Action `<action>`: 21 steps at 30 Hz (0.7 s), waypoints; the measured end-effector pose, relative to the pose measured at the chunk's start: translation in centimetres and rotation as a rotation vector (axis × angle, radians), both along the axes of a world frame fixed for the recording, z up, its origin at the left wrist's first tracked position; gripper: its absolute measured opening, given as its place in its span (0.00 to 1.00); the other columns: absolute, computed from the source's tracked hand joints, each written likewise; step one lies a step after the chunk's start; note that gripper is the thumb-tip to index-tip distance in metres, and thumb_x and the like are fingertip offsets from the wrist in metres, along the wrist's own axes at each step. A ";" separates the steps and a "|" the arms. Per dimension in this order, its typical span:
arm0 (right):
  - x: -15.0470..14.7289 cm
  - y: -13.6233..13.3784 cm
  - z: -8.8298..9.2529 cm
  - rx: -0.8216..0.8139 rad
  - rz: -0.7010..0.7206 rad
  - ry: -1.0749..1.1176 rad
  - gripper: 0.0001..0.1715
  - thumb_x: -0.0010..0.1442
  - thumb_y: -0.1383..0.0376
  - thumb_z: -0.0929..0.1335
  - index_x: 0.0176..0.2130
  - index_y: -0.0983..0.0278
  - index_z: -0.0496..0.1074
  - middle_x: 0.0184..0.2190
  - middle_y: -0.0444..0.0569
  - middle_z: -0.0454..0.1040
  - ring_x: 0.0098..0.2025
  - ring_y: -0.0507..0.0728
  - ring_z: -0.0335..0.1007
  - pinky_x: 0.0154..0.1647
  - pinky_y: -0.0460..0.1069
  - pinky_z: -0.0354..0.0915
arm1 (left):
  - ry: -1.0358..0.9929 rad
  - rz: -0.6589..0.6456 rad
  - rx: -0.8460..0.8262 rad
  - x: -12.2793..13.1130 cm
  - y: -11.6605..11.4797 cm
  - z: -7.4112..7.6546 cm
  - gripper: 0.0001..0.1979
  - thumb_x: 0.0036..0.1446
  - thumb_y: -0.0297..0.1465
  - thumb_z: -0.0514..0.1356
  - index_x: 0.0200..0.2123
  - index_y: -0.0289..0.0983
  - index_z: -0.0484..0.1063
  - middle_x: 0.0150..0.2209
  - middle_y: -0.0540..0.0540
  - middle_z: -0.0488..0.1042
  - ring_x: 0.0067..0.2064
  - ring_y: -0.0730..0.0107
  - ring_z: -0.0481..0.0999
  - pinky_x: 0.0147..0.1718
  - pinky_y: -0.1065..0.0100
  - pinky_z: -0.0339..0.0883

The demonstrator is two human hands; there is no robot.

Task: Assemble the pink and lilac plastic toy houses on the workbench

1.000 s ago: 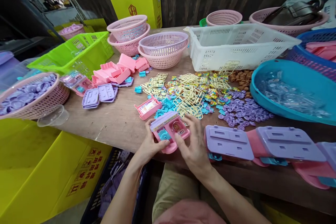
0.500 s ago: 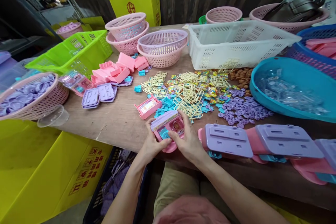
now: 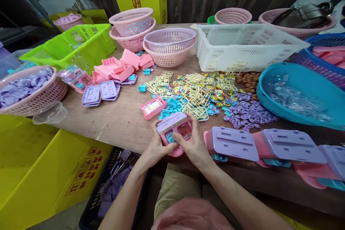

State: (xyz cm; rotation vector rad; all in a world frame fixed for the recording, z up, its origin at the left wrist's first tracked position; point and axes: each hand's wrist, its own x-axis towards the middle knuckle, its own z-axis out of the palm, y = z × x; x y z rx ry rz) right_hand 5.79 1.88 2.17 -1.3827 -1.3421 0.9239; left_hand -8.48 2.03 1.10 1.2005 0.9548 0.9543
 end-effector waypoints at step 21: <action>0.7 1.3 2.8 0.218 0.492 -0.987 0.21 0.63 0.57 0.60 0.50 0.68 0.65 0.49 0.57 0.70 0.51 0.61 0.64 0.51 0.59 0.63 | 0.741 -0.102 0.632 -3.9 0.8 0.5 0.29 0.57 0.41 0.54 0.58 0.41 0.48 0.61 0.39 0.52 0.63 0.52 0.54 0.57 0.53 0.57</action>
